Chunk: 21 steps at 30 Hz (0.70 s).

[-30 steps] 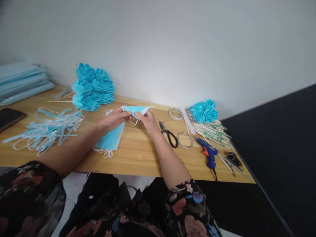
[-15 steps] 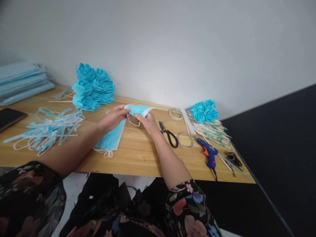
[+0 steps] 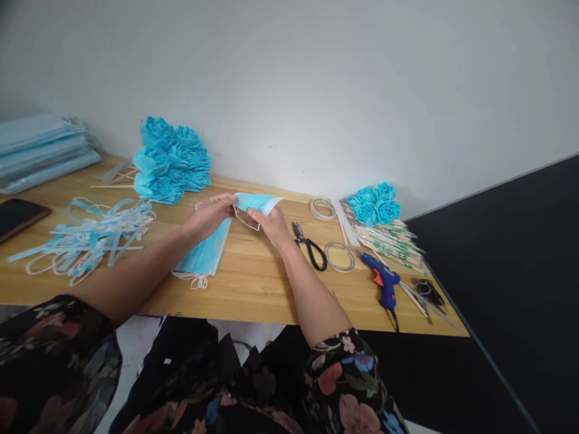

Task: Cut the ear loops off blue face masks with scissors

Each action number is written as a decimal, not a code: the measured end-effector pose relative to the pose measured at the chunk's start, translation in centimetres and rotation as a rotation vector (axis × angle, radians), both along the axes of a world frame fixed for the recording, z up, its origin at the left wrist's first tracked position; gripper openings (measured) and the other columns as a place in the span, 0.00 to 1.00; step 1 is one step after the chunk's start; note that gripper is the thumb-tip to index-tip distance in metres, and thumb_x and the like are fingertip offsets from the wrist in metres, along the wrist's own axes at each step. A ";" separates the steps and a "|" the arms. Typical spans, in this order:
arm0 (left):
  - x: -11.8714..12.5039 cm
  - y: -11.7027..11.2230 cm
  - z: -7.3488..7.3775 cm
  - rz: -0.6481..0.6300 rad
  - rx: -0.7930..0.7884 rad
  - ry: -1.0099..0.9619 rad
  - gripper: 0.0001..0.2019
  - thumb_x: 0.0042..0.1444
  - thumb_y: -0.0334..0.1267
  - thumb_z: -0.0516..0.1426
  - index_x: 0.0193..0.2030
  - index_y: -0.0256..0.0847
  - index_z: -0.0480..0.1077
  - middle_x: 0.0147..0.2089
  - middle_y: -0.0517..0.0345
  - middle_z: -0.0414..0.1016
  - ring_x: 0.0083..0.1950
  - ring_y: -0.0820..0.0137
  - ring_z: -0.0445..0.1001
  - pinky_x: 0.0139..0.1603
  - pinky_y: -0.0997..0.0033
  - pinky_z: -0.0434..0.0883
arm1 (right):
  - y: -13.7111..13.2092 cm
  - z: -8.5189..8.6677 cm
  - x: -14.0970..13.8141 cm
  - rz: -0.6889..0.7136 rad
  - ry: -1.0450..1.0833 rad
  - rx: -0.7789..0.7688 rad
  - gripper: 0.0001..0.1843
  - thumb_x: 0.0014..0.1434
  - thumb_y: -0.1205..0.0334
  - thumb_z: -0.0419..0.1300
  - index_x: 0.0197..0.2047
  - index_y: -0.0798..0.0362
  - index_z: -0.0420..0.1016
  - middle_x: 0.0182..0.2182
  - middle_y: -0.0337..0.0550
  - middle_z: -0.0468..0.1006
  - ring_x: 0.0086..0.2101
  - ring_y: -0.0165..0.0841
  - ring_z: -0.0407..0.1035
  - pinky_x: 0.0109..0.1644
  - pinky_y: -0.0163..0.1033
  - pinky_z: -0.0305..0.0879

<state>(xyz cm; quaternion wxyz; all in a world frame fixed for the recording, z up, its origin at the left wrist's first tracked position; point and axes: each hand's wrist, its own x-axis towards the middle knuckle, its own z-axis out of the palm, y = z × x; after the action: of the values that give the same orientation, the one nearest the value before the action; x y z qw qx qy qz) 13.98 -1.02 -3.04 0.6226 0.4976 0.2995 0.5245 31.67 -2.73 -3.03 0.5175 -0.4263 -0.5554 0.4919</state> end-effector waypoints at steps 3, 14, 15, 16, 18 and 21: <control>0.0 0.2 0.0 0.005 -0.038 -0.004 0.17 0.54 0.52 0.63 0.30 0.37 0.74 0.28 0.56 0.74 0.31 0.70 0.71 0.38 0.69 0.69 | 0.0 0.1 0.1 0.021 -0.020 0.018 0.17 0.46 0.47 0.71 0.29 0.51 0.75 0.26 0.38 0.76 0.27 0.32 0.68 0.35 0.41 0.69; -0.2 0.0 -0.1 -0.017 -0.046 0.009 0.16 0.46 0.48 0.70 0.32 0.37 0.78 0.28 0.56 0.77 0.30 0.69 0.73 0.37 0.68 0.71 | -0.7 -0.3 -0.2 0.144 -0.166 -0.027 0.18 0.48 0.45 0.71 0.29 0.53 0.78 0.27 0.40 0.79 0.29 0.32 0.70 0.36 0.39 0.66; -0.2 0.0 -0.1 -0.011 -0.030 0.008 0.16 0.45 0.47 0.70 0.34 0.37 0.79 0.30 0.56 0.79 0.31 0.69 0.74 0.39 0.67 0.71 | -0.6 -0.3 -0.2 0.116 -0.148 -0.036 0.20 0.47 0.44 0.71 0.31 0.53 0.78 0.28 0.40 0.79 0.30 0.33 0.70 0.37 0.39 0.67; -0.2 0.1 -0.1 0.003 -0.010 0.007 0.16 0.44 0.47 0.71 0.35 0.38 0.80 0.32 0.55 0.80 0.33 0.68 0.75 0.41 0.67 0.72 | -0.5 -0.2 -0.2 0.080 -0.110 -0.038 0.22 0.47 0.42 0.71 0.32 0.53 0.79 0.29 0.40 0.80 0.31 0.33 0.71 0.39 0.39 0.67; -0.3 0.2 -0.1 0.039 0.018 0.021 0.18 0.41 0.47 0.72 0.36 0.38 0.80 0.34 0.55 0.81 0.35 0.67 0.76 0.41 0.66 0.72 | -0.1 0.1 -0.1 0.009 -0.004 -0.030 0.25 0.45 0.39 0.71 0.35 0.53 0.79 0.31 0.39 0.80 0.32 0.33 0.71 0.41 0.39 0.68; -0.3 0.1 0.0 0.023 0.020 0.095 0.19 0.39 0.48 0.72 0.34 0.37 0.80 0.32 0.56 0.80 0.33 0.67 0.75 0.38 0.67 0.72 | 0.4 0.7 0.5 -0.065 0.141 -0.011 0.26 0.44 0.38 0.71 0.36 0.51 0.79 0.31 0.37 0.79 0.32 0.31 0.70 0.41 0.38 0.69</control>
<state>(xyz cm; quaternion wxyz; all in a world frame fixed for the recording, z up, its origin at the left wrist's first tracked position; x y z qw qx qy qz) 13.65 -0.87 -3.07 0.5966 0.5247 0.3293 0.5102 32.22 -2.29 -2.34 0.5687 -0.4112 -0.5006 0.5068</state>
